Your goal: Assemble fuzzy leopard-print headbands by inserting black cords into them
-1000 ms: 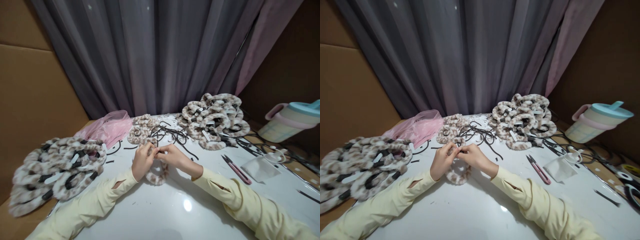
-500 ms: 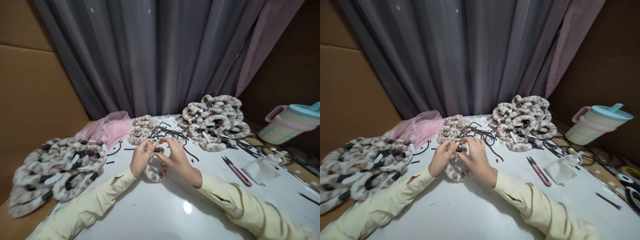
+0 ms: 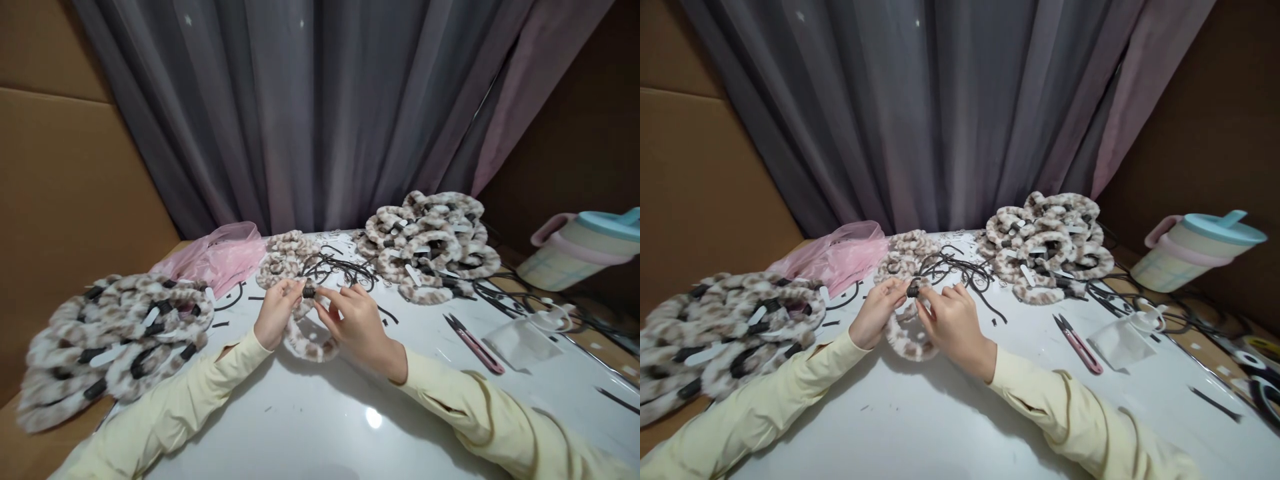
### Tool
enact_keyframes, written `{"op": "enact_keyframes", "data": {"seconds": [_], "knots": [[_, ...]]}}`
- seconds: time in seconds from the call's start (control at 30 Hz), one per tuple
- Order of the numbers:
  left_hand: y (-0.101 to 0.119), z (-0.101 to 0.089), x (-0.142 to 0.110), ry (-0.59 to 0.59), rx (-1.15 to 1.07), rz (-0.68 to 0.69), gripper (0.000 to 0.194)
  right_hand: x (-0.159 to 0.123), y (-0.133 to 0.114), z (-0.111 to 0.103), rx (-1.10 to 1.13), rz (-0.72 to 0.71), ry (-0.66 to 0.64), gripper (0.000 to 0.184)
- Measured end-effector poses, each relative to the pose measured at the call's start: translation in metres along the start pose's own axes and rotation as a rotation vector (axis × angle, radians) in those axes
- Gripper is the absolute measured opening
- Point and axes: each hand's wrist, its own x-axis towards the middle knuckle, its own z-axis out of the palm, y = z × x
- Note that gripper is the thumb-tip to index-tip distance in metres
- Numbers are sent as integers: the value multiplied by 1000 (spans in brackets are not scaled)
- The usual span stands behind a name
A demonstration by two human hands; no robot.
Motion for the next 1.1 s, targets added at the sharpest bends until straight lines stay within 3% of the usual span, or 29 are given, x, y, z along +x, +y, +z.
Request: {"op": "enact_keyframes", "data": {"seconds": [0.53,0.67,0.83,0.97,1.1], "knots": [[-7,-1,1,-29,3,39,32,1,-3,-2,-14,-71,18,24],[-1,1,-1,-28,-26,14,36,-1,-6,-5,68,-106,8,22],[12,1,-2,-4,-156,-114,43,-9,-11,-1,5,-138,-180,26],[15,-1,-3,-55,-294,-240,40,-15,-12,8,-220,-74,-353,29],[17,0,-7,-158,-403,-389,40,-18,-11,18,-199,60,-415,29]]}}
